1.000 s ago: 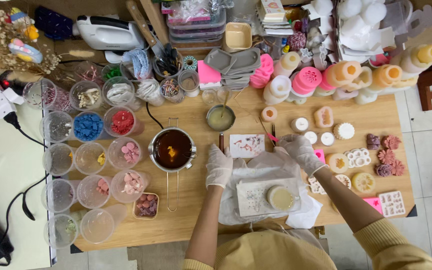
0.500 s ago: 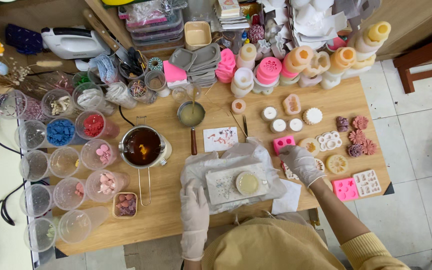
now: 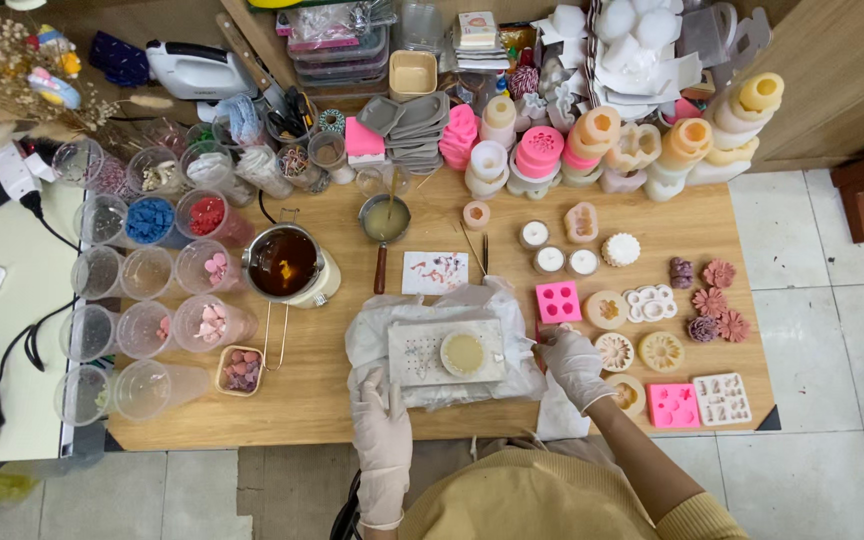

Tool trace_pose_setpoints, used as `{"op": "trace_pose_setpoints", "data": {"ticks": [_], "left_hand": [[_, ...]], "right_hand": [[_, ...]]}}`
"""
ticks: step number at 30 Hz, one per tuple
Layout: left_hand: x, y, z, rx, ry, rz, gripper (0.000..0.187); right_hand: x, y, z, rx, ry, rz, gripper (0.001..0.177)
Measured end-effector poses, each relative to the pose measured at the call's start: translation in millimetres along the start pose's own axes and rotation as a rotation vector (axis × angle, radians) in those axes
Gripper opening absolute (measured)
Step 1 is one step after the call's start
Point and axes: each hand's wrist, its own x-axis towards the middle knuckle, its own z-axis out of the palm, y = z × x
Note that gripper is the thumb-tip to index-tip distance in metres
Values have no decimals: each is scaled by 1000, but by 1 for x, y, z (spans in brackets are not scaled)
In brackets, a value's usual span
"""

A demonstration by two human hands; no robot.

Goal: The person pours melted wax from a metal pot into a mold and onto a circular base, then uses tweezers and a small tool to arrange decorative wax flowers and beads onto the wax surface.

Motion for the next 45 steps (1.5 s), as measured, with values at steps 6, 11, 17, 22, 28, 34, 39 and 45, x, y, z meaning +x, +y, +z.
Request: {"op": "trace_pose_setpoints", "data": {"ticks": [6,11,17,22,28,34,39,45], "left_hand": [[-24,13,10,-84,-38,-163,39],[-24,16,19,-100,-62,-187,43],[5,22,4,-157,16,179,50],[35,27,-19,-255,-213,-80,60],[56,15,-37,-313,-306,71,61],[73,13,-62,-337,-398,246,50],[88,7,-76,-322,-387,335,46],[100,-8,-81,-362,-396,360,45]], "right_hand": [[-4,19,4,241,176,-229,44],[-24,8,-32,222,314,-293,54],[-91,-48,-97,312,209,-414,74],[-151,-112,-114,371,58,-485,92],[-170,-179,-83,185,227,-628,113],[-167,-216,-62,-181,213,-392,73],[-158,-226,-51,-238,158,-226,68],[-150,-224,-50,-54,182,-384,70]]}}
